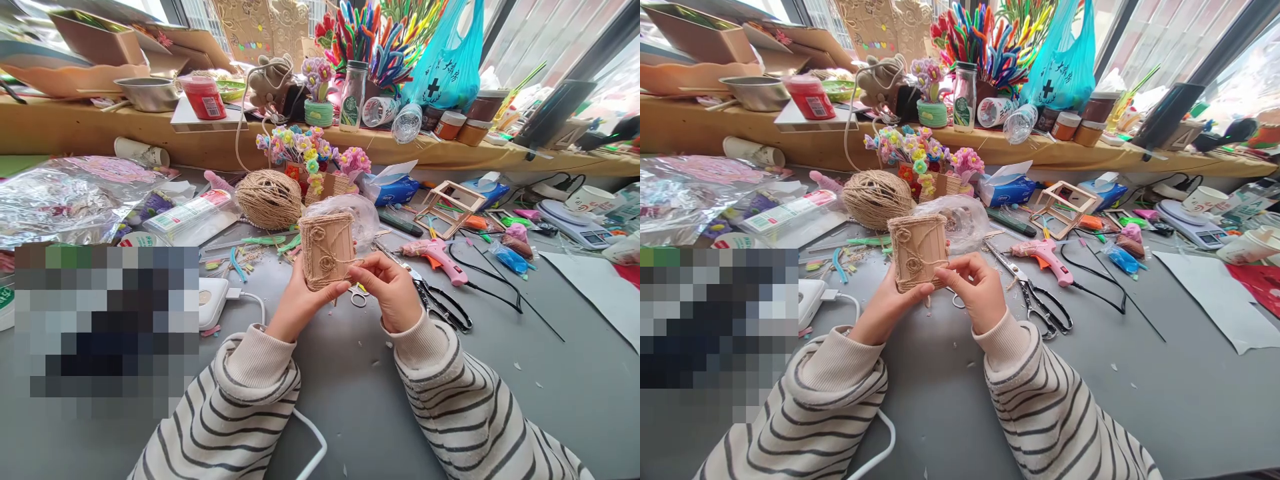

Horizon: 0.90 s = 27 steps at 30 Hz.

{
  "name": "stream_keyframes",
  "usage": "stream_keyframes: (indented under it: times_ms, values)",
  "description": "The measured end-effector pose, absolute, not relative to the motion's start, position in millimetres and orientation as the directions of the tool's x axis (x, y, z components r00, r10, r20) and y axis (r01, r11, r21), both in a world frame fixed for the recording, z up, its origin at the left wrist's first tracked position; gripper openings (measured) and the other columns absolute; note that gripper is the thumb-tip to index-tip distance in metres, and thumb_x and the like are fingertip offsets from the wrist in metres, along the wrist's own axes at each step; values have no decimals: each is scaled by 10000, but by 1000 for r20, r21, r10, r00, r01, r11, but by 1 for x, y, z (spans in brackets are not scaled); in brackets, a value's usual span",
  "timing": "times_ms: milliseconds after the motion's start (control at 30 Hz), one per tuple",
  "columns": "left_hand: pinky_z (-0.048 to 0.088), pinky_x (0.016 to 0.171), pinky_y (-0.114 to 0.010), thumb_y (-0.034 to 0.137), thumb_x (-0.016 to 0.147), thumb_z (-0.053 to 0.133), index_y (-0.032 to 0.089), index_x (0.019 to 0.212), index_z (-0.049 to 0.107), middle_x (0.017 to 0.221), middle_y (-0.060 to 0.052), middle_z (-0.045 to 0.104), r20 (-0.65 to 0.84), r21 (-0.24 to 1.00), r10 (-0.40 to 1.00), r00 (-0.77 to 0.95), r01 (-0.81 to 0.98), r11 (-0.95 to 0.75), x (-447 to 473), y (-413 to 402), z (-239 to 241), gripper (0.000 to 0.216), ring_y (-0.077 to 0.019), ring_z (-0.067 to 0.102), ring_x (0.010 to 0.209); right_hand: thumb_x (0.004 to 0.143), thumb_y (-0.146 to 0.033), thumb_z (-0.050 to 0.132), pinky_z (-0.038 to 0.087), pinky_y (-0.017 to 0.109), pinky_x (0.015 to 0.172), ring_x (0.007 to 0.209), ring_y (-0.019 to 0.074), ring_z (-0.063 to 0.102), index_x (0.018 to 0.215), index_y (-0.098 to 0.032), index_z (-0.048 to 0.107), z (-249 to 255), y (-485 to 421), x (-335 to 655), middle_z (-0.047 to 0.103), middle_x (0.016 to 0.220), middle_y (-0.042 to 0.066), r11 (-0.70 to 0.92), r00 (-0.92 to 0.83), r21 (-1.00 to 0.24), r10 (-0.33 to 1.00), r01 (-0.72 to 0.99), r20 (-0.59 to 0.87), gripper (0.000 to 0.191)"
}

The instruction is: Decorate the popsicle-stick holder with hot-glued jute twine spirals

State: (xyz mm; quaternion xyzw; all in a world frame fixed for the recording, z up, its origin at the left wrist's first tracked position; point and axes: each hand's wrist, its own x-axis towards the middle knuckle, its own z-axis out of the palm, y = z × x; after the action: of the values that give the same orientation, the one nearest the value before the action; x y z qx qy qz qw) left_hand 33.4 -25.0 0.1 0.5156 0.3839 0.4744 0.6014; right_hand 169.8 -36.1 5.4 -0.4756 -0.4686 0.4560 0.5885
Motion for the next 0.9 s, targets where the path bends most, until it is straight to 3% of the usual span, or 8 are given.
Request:
stream_keyframes:
  times_ms: [200, 333, 600, 733, 900]
  values:
    - [393, 905, -430, 259, 607, 697, 156, 1185, 353, 1193, -137, 507, 28, 982, 966, 256, -189, 21, 35, -26, 6, 680, -279, 489, 1085, 615, -318, 675, 345, 223, 534, 561, 75, 439, 673, -178, 556, 5, -37, 171, 536, 639, -27, 79, 66, -991, 995, -105, 73, 193]
    - [390, 913, -421, 247, 586, 712, 164, 1184, 359, 1208, -130, 498, -3, 988, 975, 222, -149, 37, 36, -26, 8, 699, -277, 471, 1106, 607, -290, 685, 345, 210, 512, 564, 66, 438, 756, -190, 582, 15, -37, 178, 532, 667, -33, 145, 33, -989, 989, -38, 144, 207]
    - [389, 908, -430, 228, 631, 678, 158, 1207, 368, 1239, -142, 475, 37, 963, 937, 347, -264, 60, 35, -25, 5, 658, -288, 459, 1120, 631, -279, 664, 331, 190, 412, 427, 34, 406, 639, -164, 587, 18, -36, 179, 510, 524, -56, 149, 139, -987, 980, -53, 140, 138]
    - [397, 903, -422, 206, 652, 659, 192, 1242, 335, 1255, -123, 469, 70, 931, 904, 421, -354, 92, 35, -25, 5, 673, -284, 464, 1118, 620, -261, 674, 383, 188, 412, 442, 49, 467, 646, -163, 581, 17, -37, 176, 537, 530, -50, 173, 166, -978, 974, -118, 153, 138]
    - [362, 944, -427, 188, 665, 646, 187, 1281, 276, 1231, -130, 486, 70, 923, 923, 379, -375, 84, 33, -27, 5, 718, -271, 463, 1124, 613, -232, 684, 439, 188, 473, 517, 61, 527, 692, -171, 582, 18, -40, 176, 575, 595, -40, 184, 164, -973, 973, -139, 160, 142]
